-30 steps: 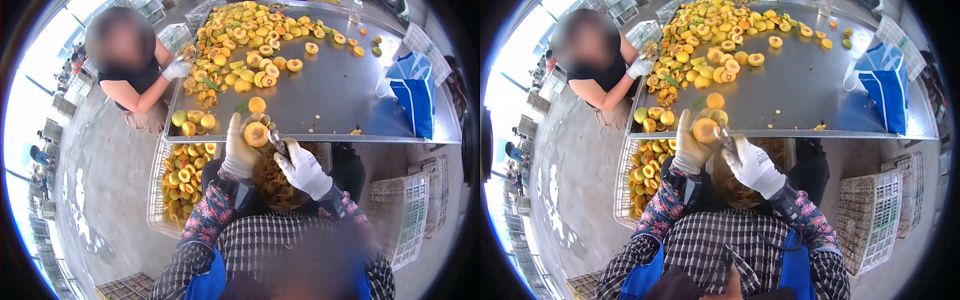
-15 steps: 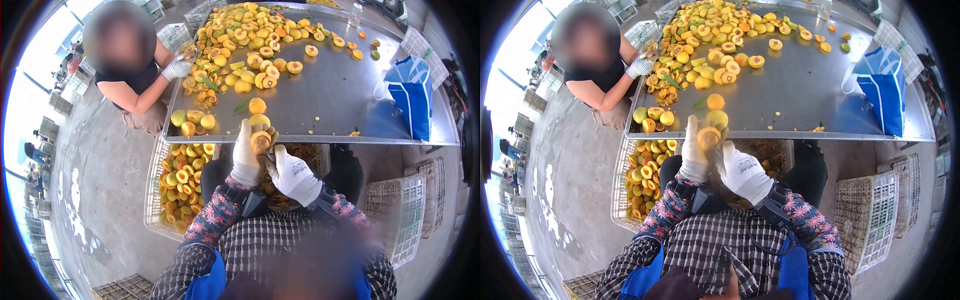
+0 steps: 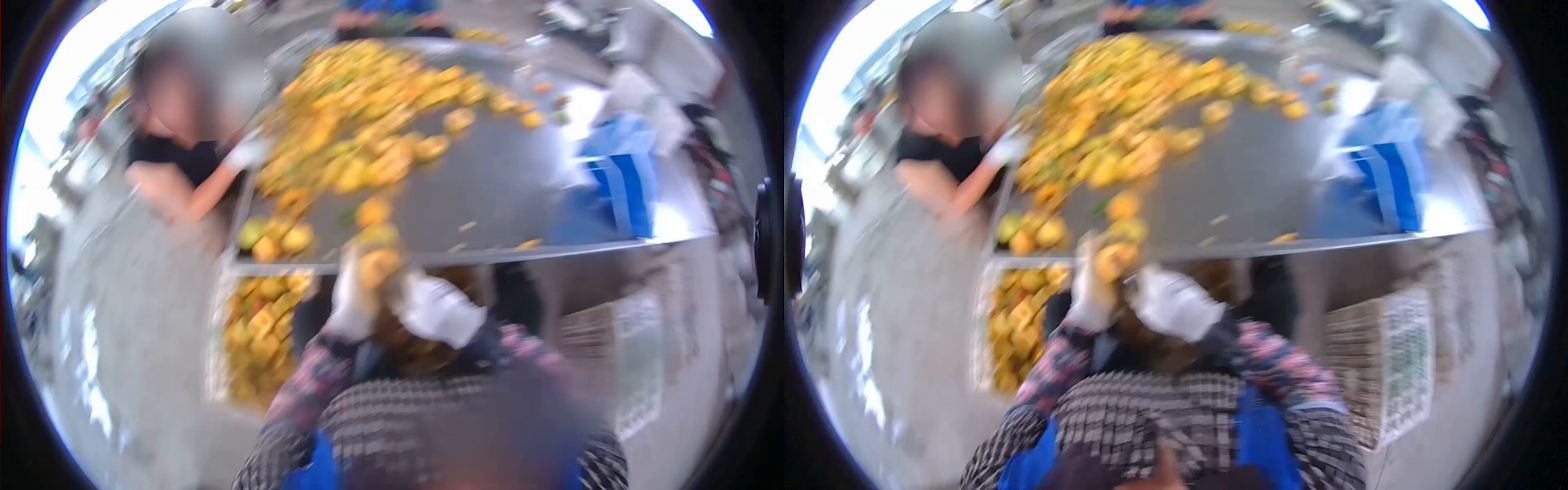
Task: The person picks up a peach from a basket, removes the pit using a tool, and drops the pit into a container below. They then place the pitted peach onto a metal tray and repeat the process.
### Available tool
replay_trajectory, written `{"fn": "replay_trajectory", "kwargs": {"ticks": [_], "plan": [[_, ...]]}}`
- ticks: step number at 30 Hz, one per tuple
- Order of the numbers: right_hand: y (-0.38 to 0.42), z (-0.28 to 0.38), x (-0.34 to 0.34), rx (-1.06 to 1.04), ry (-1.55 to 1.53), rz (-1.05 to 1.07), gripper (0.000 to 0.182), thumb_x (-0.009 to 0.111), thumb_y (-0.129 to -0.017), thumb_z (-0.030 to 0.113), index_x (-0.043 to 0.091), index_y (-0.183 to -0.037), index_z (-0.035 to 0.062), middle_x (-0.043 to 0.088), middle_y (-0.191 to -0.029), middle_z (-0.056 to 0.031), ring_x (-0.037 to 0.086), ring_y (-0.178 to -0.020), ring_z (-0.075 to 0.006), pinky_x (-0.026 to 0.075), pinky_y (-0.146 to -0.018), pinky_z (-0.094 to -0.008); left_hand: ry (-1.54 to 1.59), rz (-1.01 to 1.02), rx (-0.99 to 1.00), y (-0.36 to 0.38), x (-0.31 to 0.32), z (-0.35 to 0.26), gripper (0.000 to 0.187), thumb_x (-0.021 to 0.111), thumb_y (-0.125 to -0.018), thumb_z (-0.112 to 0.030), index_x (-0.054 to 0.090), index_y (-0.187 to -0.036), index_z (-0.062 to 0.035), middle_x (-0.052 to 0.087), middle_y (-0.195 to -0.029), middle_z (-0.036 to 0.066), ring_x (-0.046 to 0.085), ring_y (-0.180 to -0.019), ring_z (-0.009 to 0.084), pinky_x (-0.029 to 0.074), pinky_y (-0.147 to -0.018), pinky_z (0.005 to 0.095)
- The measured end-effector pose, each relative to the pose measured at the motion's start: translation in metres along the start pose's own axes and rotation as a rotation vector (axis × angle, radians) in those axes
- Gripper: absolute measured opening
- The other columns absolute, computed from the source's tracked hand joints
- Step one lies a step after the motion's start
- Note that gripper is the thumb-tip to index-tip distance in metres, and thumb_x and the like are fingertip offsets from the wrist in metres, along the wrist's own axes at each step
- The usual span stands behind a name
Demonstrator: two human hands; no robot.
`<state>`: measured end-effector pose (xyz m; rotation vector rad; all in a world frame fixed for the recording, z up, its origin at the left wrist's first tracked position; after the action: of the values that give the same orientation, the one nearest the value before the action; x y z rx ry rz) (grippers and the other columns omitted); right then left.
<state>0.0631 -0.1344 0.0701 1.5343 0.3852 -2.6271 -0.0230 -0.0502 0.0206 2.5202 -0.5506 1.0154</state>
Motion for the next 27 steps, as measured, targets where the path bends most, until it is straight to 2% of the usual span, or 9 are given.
{"fn": "replay_trajectory", "kwargs": {"ticks": [1, 3, 4, 8, 11, 14, 16, 21, 27], "plan": [[0.002, -0.003, 0.005, -0.045, 0.002, -0.055, 0.026, 0.054, -0.094, 0.017, 0.054, -0.108, -0.0047, 0.06, -0.079, -0.0257, 0.06, -0.065, -0.0403, 0.048, -0.057, -0.0464, 0.072, -0.025, -0.107, 0.002, 0.009, 0.001, 0.041, 0.037, -0.105, -0.039, 0.057, -0.119, -0.0066, 0.064, -0.112, 0.011, 0.062, -0.104, 0.0219, 0.05, -0.095, 0.0348], [0.007, -0.009, 0.01, -0.135, 0.015, -0.166, 0.035, 0.056, -0.093, 0.024, 0.048, -0.108, -0.0075, 0.061, -0.077, -0.0299, 0.062, -0.072, -0.0436, 0.048, -0.063, -0.0478, -0.014, 0.041, 0.045, -0.007, 0.006, 0.001, 0.054, 0.036, -0.101, -0.052, 0.056, -0.113, -0.0033, 0.062, -0.114, 0.015, 0.063, -0.101, 0.0282, 0.055, -0.085, 0.0419], [0.009, -0.018, 0.001, 0.081, -0.344, -0.233, 0.035, 0.055, -0.092, 0.022, 0.049, -0.109, -0.0086, 0.06, -0.081, -0.0297, 0.062, -0.073, -0.0432, 0.048, -0.065, -0.0471, 0.05, 0.017, 0.042, -0.017, 0.002, 0.009, 0.058, 0.032, -0.102, -0.053, 0.06, -0.11, -0.0029, 0.066, -0.108, 0.014, 0.064, -0.099, 0.0258, 0.054, -0.088, 0.0397], [0.019, -0.015, -0.005, 0.072, -0.047, -0.089, 0.03, 0.056, -0.092, 0.023, 0.052, -0.109, -0.0008, 0.061, -0.08, -0.0259, 0.063, -0.073, -0.0416, 0.05, -0.064, -0.0487, -0.081, -0.107, 0.09, -0.025, 0.01, 0.031, 0.04, 0.044, -0.103, -0.039, 0.061, -0.104, -0.0039, 0.066, -0.093, 0.009, 0.064, -0.085, 0.0187, 0.054, -0.076, 0.0322], [0.019, -0.02, 0.0, 0.158, -0.17, -0.152, 0.025, 0.056, -0.092, 0.024, 0.053, -0.101, 0.0007, 0.062, -0.08, -0.024, 0.063, -0.072, -0.0423, 0.05, -0.062, -0.0497, -0.079, -0.112, 0.06, -0.008, 0.02, 0.01, 0.036, 0.046, -0.103, -0.036, 0.061, -0.107, -0.0033, 0.067, -0.085, 0.005, 0.065, -0.073, 0.0164, 0.053, -0.067, 0.0268], [0.018, -0.016, 0.004, 0.097, -0.278, -0.204, 0.025, 0.058, -0.091, 0.011, 0.047, -0.108, -0.0018, 0.062, -0.077, -0.0232, 0.063, -0.072, -0.0415, 0.05, -0.059, -0.0474, -0.19, -0.221, 0.073, -0.007, 0.02, 0.006, 0.044, 0.048, -0.102, -0.04, 0.064, -0.089, -0.0011, 0.066, -0.08, 0.008, 0.062, -0.069, 0.0158, 0.051, -0.063, 0.0287], [0.014, -0.012, 0.003, -0.042, -0.313, -0.255, 0.02, 0.058, -0.091, 0.009, 0.046, -0.104, -0.0008, 0.062, -0.076, -0.022, 0.064, -0.075, -0.042, 0.048, -0.058, -0.0464, -0.25, -0.13, 0.123, -0.004, 0.022, 0.0, 0.044, 0.049, -0.102, -0.038, 0.064, -0.09, 0.0007, 0.066, -0.079, 0.009, 0.063, -0.07, 0.0175, 0.052, -0.064, 0.0292], [0.011, -0.018, 0.001, 0.228, -0.285, -0.084, 0.018, 0.055, -0.093, 0.01, 0.044, -0.103, 0.0004, 0.062, -0.079, -0.0271, 0.063, -0.075, -0.0445, 0.048, -0.059, -0.0493, -0.072, -0.198, 0.157, 0.004, 0.03, 0.002, 0.045, 0.047, -0.103, -0.04, 0.062, -0.089, 0.0008, 0.065, -0.084, 0.011, 0.064, -0.075, 0.0202, 0.054, -0.07, 0.0309], [0.019, -0.016, 0.004, 0.137, -0.324, -0.172, 0.028, 0.058, -0.09, 0.007, 0.045, -0.112, -0.0029, 0.06, -0.077, -0.0252, 0.061, -0.072, -0.045, 0.048, -0.06, -0.0475, -0.019, -0.204, 0.166, 0.006, 0.031, 0.002, 0.04, 0.046, -0.103, -0.036, 0.061, -0.091, -0.001, 0.064, -0.085, 0.008, 0.062, -0.077, 0.0175, 0.053, -0.071, 0.0293]]}}
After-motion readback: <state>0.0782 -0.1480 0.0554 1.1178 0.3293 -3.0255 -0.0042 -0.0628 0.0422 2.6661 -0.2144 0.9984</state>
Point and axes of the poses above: each hand's wrist, its own y-axis away from the middle knuckle, its own x-axis out of the palm, z = x × y, the point moved 7 cm from there along -y, towards the middle knuckle
